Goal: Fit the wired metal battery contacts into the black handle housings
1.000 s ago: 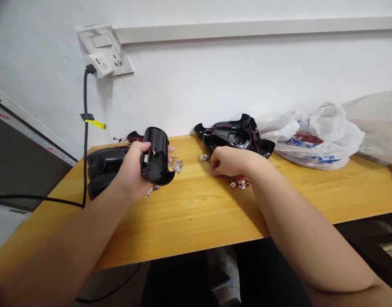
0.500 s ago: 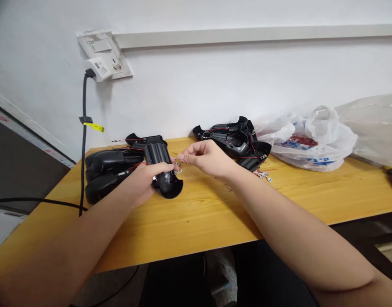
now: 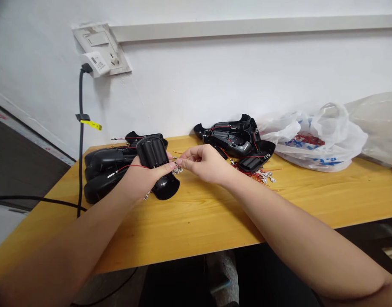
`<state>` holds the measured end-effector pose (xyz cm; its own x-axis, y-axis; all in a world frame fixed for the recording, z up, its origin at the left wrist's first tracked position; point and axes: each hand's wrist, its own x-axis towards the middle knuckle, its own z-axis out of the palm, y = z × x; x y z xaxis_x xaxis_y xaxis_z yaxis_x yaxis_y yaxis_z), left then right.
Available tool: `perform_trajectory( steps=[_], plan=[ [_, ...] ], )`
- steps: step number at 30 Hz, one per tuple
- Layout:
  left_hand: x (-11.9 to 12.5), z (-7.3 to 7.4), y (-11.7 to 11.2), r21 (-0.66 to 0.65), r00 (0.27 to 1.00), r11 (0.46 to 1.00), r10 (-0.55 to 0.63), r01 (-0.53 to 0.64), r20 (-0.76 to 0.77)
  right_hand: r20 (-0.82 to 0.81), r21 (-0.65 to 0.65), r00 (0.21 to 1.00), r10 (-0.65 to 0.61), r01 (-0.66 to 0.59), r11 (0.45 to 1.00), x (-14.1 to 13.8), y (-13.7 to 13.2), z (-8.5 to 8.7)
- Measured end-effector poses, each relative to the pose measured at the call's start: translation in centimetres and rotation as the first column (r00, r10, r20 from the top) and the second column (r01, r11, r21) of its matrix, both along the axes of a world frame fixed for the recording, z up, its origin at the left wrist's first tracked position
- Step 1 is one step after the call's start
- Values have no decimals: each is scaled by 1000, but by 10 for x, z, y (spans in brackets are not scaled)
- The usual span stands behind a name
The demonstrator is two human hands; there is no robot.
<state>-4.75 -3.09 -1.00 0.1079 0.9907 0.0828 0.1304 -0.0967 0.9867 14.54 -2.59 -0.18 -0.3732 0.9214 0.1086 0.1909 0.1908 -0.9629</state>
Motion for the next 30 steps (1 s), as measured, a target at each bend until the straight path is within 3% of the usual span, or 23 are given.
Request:
perform_trajectory(
  steps=[4, 7, 11, 14, 17, 21, 25, 30],
  plan=[
    [1, 8, -3, 51, 994, 999, 11, -6, -106, 127, 51, 985, 119, -126, 991, 4, -3, 7],
    [3, 10, -5, 60, 993, 998, 31, -24, -115, 116, 16, 988, 98, -100, 995, 1, -5, 8],
    [2, 9, -7, 155, 996, 987, -34, 47, -85, 54, -17, 998, -30, 31, 999, -2, -11, 18],
    [-2, 6, -9, 220, 983, 969, -75, 112, -169, -82, -96, 991, -106, 98, 991, -2, -18, 27],
    [-2, 4, -13, 251, 963, 953, -106, 170, -249, -226, -222, 969, -97, 45, 974, -6, -25, 28],
    [1, 3, -15, 353, 960, 913, -114, 203, -257, -245, -318, 968, -51, -30, 947, -16, -32, 21],
    [3, 2, -13, 398, 955, 899, -69, 184, -287, -260, -286, 964, -47, -30, 958, -19, -30, 13],
    [3, 5, -14, 292, 945, 910, -232, 294, -229, -256, -187, 967, 15, -64, 980, -17, -26, 9]
  ],
)
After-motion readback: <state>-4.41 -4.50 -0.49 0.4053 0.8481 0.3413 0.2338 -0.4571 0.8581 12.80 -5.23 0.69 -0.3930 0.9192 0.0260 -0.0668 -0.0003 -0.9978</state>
